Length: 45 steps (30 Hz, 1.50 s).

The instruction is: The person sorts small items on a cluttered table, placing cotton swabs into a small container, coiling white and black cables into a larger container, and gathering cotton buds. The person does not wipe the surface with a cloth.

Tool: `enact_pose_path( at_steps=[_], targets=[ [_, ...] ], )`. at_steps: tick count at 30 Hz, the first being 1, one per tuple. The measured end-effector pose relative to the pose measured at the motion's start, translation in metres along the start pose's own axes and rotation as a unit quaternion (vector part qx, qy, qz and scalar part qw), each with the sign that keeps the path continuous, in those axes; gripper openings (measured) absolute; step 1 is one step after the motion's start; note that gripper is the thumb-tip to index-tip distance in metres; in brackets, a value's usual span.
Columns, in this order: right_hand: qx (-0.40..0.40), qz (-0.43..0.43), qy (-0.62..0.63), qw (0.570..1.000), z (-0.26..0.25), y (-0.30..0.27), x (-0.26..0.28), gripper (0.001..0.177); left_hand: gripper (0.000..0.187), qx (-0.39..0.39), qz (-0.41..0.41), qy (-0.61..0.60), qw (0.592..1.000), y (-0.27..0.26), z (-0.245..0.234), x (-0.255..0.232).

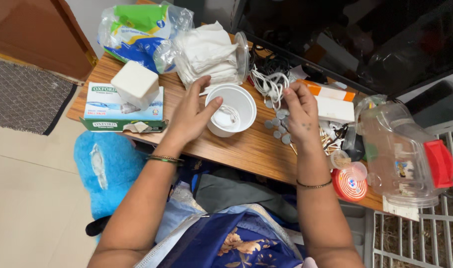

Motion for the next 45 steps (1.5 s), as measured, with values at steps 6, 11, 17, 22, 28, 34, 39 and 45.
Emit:
enact_pose_path(
  at_steps=[6, 11, 17, 22, 28, 34, 39, 45],
  targets=[
    [0.223, -0.198, -0.363, 0.883, 0.077, -0.021, 0.044, 0.017, 0.121, 0.036, 0.115, -0.177, 0.977, -0.004, 0.044, 0.028],
    [0.197, -0.253, -0.428, 0.845, 0.081, -0.007, 0.042, 0.02, 0.133, 0.092, 0.031, -0.163, 0.982, -0.013, 0.051, 0.029],
    [0.136, -0.161, -0.616, 0.759, 0.045, 0.05, -0.005, 0.033, 0.124, 0.073, 0.053, -0.045, 0.995, -0.004, 0.049, 0.015],
    [0.188, -0.115, -0.67, 0.709, 0.034, 0.062, -0.026, 0.035, 0.123, 0.089, 0.055, -0.083, 0.991, -0.005, 0.05, 0.015],
    [0.222, -0.042, -0.617, 0.754, 0.019, 0.068, -0.04, 0.022, 0.121, 0.088, 0.044, -0.046, 0.994, -0.005, 0.05, 0.01],
    [0.109, -0.049, -0.505, 0.855, 0.003, 0.065, -0.01, 0.017, 0.117, 0.097, 0.036, -0.052, 0.993, -0.009, 0.044, 0.004],
    [0.008, -0.021, -0.244, 0.969, -0.011, 0.057, 0.04, 0.008, 0.117, 0.091, 0.036, -0.026, 0.995, -0.009, 0.046, 0.002],
    [-0.021, -0.014, -0.126, 0.992, 0.009, 0.03, 0.081, 0.006, 0.116, 0.087, 0.048, -0.015, 0.995, -0.009, 0.048, 0.005]
  ],
)
Point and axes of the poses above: each hand's wrist, its own y-axis towards the middle knuckle, its own z-axis out of the palm, x = y × z, the point moved 4 cm from there along y, towards the middle knuckle, and after that the axes turned 14 degrees about -z, right-handed, at the moved point
